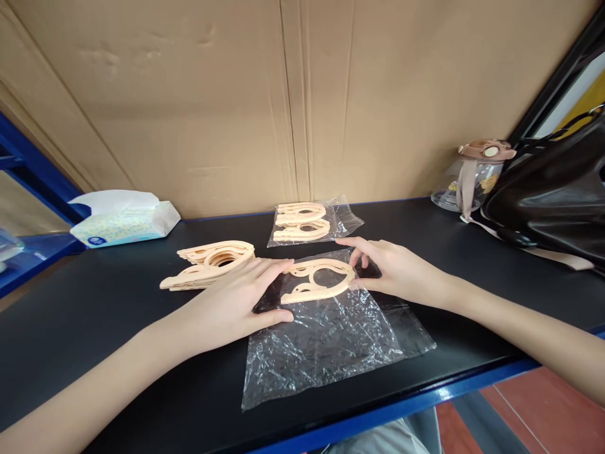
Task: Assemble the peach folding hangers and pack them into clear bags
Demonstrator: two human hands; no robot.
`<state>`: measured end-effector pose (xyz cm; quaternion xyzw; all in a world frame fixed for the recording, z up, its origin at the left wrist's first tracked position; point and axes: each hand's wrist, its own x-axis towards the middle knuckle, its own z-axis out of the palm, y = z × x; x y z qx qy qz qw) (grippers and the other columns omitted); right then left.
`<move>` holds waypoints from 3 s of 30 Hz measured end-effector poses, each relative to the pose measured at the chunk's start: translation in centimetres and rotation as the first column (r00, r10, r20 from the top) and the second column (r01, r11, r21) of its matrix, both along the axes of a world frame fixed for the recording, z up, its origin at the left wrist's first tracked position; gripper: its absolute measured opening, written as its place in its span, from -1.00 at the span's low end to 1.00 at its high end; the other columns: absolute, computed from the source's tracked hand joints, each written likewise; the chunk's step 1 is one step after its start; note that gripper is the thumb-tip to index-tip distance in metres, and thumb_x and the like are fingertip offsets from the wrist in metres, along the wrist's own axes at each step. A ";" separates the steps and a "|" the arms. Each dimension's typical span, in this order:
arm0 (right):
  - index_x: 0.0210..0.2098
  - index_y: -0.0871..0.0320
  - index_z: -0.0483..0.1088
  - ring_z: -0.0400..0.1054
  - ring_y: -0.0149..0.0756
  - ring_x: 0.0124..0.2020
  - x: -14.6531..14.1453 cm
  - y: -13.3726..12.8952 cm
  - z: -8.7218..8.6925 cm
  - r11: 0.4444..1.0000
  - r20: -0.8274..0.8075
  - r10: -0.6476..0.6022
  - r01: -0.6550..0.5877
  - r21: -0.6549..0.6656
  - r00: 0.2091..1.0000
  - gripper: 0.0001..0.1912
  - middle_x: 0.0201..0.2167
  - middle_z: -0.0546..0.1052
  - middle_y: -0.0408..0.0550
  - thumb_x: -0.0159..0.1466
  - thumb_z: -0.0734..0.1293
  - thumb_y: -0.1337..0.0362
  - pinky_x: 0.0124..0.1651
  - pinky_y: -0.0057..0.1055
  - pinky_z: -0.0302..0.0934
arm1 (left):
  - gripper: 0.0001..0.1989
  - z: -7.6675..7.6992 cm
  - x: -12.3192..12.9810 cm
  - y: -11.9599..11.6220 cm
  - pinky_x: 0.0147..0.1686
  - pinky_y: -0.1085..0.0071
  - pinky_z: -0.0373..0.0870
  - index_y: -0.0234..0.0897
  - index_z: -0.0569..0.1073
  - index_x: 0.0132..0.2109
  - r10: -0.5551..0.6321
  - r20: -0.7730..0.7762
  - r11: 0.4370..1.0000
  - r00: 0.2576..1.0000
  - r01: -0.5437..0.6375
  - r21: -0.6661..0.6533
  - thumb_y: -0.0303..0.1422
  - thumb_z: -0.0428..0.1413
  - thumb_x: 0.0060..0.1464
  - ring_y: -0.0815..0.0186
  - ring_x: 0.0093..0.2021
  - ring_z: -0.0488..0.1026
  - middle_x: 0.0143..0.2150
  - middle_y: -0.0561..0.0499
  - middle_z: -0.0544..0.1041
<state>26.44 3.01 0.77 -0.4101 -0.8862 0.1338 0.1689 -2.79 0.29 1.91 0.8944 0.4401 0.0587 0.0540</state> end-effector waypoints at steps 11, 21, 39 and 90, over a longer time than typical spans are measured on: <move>0.19 0.10 0.16 0.37 -0.28 -0.27 -1.2 -0.2 -1.3 0.993 -0.097 -0.050 0.060 0.097 0.994 -0.44 -0.29 0.55 -0.16 0.24 0.33 0.18 -0.10 -0.24 0.21 | -0.36 0.1 0.3 0.1 0.08 0.22 0.25 -0.11 0.13 0.28 -0.026 0.018 0.999 0.999 0.027 -0.039 0.04 0.01 0.15 0.10 0.16 0.28 0.25 -0.07 0.28; 0.18 0.04 0.16 0.42 -0.36 -0.32 -1.2 -0.2 -0.4 0.980 -0.279 0.052 -0.102 -0.169 0.959 -0.43 -0.22 0.60 -0.18 0.20 0.35 0.22 -0.21 -0.34 0.24 | -0.36 0.2 0.4 0.1 0.10 0.20 0.24 -0.11 0.12 0.28 -0.025 0.036 0.998 0.999 0.027 -0.054 0.03 0.01 0.14 0.09 0.18 0.27 0.26 -0.08 0.27; 0.24 0.06 0.11 0.48 -0.33 -0.23 -0.8 -0.5 0.3 0.950 -0.289 0.160 -0.226 -0.214 0.944 -0.43 -0.22 0.61 -0.13 0.27 0.30 0.24 -0.25 -0.38 0.25 | -0.84 1.1 0.3 0.0 0.12 0.17 0.26 -0.11 0.53 -0.23 -0.187 0.091 0.982 0.978 0.187 0.002 -0.21 0.09 0.18 0.15 0.16 0.29 0.25 0.06 0.28; 0.11 0.15 0.27 0.29 -0.22 0.00 -1.1 -2.3 1.2 0.903 -0.062 0.314 -0.277 0.329 0.948 -0.41 0.02 0.39 0.06 0.19 0.34 -0.03 0.00 -0.26 0.21 | -0.33 0.7 2.3 -1.7 -0.15 0.16 0.29 -0.32 0.26 0.03 -0.001 0.069 0.925 0.998 -0.025 0.380 -0.01 0.23 -0.13 0.04 -0.12 0.40 -0.07 -0.13 0.47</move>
